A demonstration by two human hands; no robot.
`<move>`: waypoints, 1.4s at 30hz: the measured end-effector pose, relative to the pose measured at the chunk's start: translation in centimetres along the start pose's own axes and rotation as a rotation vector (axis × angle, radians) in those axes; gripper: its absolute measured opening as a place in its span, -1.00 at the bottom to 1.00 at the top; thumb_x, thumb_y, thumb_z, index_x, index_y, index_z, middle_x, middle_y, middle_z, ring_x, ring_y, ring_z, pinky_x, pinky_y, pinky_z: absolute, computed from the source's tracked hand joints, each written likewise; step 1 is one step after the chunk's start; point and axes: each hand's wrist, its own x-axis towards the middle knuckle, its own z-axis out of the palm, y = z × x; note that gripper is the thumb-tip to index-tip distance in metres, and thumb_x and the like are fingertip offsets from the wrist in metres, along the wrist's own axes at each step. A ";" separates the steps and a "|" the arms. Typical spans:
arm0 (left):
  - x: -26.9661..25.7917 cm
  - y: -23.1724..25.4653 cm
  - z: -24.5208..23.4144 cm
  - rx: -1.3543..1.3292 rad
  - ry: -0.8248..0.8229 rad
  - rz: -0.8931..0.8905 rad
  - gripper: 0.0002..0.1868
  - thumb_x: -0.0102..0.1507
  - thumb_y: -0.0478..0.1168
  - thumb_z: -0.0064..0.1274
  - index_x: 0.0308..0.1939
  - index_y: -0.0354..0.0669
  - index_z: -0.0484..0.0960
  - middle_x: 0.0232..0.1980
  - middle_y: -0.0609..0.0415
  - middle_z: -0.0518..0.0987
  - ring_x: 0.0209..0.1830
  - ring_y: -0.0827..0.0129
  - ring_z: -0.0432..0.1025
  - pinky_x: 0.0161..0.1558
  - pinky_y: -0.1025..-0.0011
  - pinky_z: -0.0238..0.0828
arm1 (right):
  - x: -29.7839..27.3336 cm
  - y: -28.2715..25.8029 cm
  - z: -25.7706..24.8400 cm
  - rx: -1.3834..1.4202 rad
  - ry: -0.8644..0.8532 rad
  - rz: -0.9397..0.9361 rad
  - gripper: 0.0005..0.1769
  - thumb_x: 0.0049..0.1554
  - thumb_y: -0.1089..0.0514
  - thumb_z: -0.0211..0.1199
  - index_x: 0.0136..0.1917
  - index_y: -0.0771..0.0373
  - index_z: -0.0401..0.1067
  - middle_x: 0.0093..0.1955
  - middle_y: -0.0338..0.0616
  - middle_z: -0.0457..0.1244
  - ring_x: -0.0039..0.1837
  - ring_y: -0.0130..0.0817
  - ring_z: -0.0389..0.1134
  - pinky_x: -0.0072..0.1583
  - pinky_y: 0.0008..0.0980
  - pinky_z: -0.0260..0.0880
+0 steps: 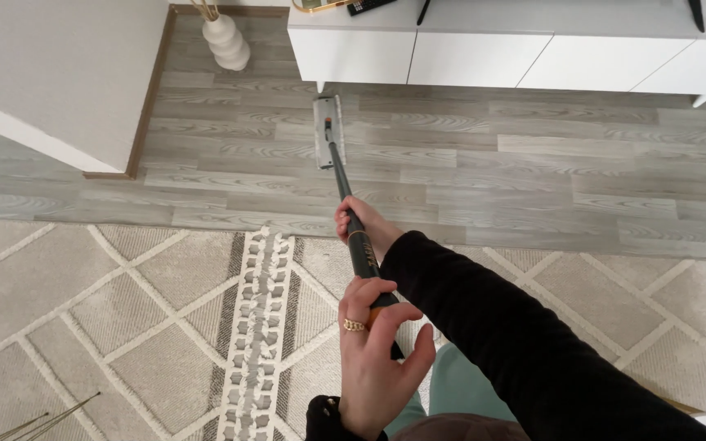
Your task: Mopping the floor in a hallway and living room area using a flat mop.
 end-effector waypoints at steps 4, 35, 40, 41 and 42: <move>-0.1 -0.2 0.2 0.199 -0.023 0.189 -0.86 0.24 -0.42 0.16 -0.19 -0.20 0.53 0.06 -0.06 0.37 0.05 0.08 0.40 0.35 -0.15 0.34 | 3.0 1.3 -1.8 0.088 0.011 0.139 -0.78 0.14 0.23 0.06 -0.33 0.11 0.16 -0.46 -0.38 0.05 -0.47 -0.66 0.03 -0.39 -0.69 0.22; 2.3 8.5 14.5 0.100 -0.163 0.432 -0.76 0.26 -0.25 0.34 -0.10 -0.19 0.59 -0.03 -0.01 0.51 -0.03 0.21 0.52 0.31 -0.05 0.46 | -9.0 -10.4 -22.8 0.135 0.234 -0.030 -0.71 0.15 0.15 0.13 -0.39 0.08 0.19 -0.53 -0.38 0.08 -0.50 -0.61 0.05 -0.37 -0.65 0.18; 2.4 9.0 18.3 0.061 -0.184 0.449 -0.75 0.27 -0.23 0.33 -0.09 -0.21 0.59 -0.03 -0.02 0.52 -0.04 0.21 0.52 0.30 -0.04 0.47 | -12.6 -13.0 -25.4 0.223 0.331 -0.110 -0.78 0.14 0.22 0.14 -0.29 0.11 0.18 -0.44 -0.36 0.10 -0.47 -0.64 0.10 -0.39 -0.68 0.22; 2.3 8.9 19.0 0.054 -0.182 0.452 -0.74 0.27 -0.22 0.33 -0.07 -0.20 0.60 -0.02 -0.02 0.52 -0.02 0.20 0.53 0.30 -0.05 0.48 | -13.2 -13.5 -25.9 0.226 0.338 -0.145 -0.80 0.16 0.22 0.13 -0.26 0.11 0.18 -0.41 -0.35 0.11 -0.45 -0.63 0.11 -0.38 -0.68 0.23; 2.3 8.8 19.7 0.051 -0.184 0.457 -0.74 0.27 -0.22 0.33 -0.07 -0.20 0.60 -0.02 -0.02 0.52 -0.02 0.20 0.53 0.30 -0.05 0.48 | -13.1 -13.9 -27.0 0.229 0.339 -0.150 -0.80 0.16 0.22 0.13 -0.26 0.11 0.18 -0.41 -0.35 0.11 -0.45 -0.63 0.11 -0.38 -0.68 0.23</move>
